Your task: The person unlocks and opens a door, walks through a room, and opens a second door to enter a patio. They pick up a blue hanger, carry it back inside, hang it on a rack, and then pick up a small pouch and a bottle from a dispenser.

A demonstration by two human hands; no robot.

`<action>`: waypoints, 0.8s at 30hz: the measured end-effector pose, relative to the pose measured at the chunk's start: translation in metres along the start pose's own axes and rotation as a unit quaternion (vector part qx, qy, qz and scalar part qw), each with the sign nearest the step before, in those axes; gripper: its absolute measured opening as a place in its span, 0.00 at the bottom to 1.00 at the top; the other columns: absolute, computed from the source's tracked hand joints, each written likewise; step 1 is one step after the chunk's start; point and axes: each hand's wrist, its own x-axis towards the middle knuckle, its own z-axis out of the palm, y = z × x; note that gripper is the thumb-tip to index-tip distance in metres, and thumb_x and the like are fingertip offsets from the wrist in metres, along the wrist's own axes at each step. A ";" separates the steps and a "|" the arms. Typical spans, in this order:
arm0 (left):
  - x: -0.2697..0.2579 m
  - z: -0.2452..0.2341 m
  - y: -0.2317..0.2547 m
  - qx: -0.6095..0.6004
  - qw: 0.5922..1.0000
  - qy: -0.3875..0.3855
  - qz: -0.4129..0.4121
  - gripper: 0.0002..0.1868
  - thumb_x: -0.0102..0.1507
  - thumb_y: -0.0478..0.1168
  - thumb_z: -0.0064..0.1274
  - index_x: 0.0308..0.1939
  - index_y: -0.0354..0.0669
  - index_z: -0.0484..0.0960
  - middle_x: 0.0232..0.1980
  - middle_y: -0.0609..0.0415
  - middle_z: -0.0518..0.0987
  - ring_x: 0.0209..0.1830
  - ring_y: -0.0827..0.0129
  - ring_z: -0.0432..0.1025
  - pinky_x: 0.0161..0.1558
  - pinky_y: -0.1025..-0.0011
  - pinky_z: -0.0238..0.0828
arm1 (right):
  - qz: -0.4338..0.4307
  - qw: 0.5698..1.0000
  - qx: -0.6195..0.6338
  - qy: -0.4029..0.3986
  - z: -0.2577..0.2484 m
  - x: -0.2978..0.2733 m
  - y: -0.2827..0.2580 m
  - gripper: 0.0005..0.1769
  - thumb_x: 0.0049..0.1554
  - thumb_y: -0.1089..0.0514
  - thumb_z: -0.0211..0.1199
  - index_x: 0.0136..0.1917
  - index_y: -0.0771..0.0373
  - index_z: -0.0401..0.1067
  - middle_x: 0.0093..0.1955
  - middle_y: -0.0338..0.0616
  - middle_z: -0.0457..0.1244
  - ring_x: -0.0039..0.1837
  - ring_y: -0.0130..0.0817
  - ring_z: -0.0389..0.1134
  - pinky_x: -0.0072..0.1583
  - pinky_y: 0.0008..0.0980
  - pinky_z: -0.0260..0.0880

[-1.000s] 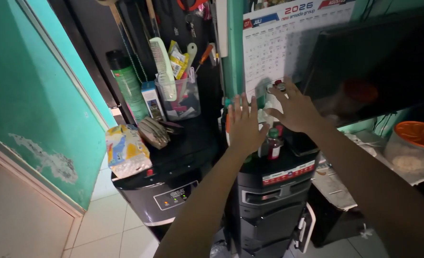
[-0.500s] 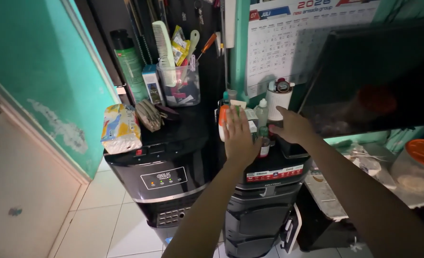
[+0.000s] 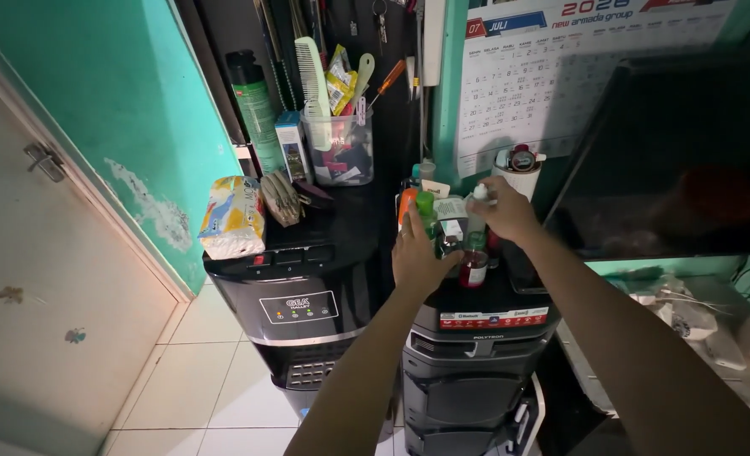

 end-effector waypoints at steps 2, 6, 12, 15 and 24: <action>0.000 -0.005 0.005 -0.020 1.000 -0.010 -0.016 0.74 0.48 0.57 0.74 0.81 0.46 0.34 0.78 0.36 0.55 0.74 0.41 0.59 0.68 0.49 0.60 | 0.011 1.000 0.014 0.005 0.002 -0.001 0.001 0.37 0.56 0.43 0.67 0.72 0.62 0.62 0.63 0.56 0.67 0.61 0.48 0.72 0.60 0.40 0.71; -0.002 -0.011 0.009 -0.063 0.997 -0.029 -0.044 0.76 0.45 0.54 0.78 0.81 0.48 0.34 0.77 0.36 0.56 0.72 0.39 0.61 0.66 0.49 0.65 | 0.028 1.000 0.007 0.003 0.001 -0.001 0.000 0.34 0.57 0.45 0.66 0.71 0.63 0.63 0.61 0.56 0.69 0.60 0.48 0.73 0.60 0.40 0.71; -0.002 -0.006 0.007 -0.089 0.995 -0.012 -0.033 0.81 0.41 0.51 0.81 0.79 0.47 0.30 0.76 0.32 0.55 0.71 0.38 0.61 0.66 0.49 0.65 | 0.030 0.999 -0.003 -0.013 0.002 0.004 -0.005 0.34 0.58 0.44 0.65 0.70 0.62 0.62 0.61 0.56 0.68 0.60 0.48 0.72 0.60 0.41 0.71; 0.002 -0.004 0.004 -0.094 0.995 -0.020 -0.021 0.81 0.43 0.50 0.79 0.81 0.46 0.28 0.75 0.30 0.56 0.71 0.38 0.62 0.67 0.50 0.65 | 0.024 1.000 -0.013 0.011 0.007 0.009 -0.003 0.36 0.58 0.43 0.66 0.71 0.62 0.62 0.60 0.57 0.68 0.60 0.49 0.72 0.60 0.41 0.71; 0.011 0.012 -0.015 -0.132 0.990 0.005 0.049 0.83 0.41 0.49 0.82 0.79 0.45 0.27 0.75 0.22 0.45 0.73 0.29 0.55 0.67 0.48 0.64 | 0.020 0.999 0.042 -0.004 0.007 0.009 0.007 0.39 0.55 0.43 0.68 0.72 0.62 0.61 0.62 0.57 0.68 0.62 0.48 0.72 0.62 0.40 0.71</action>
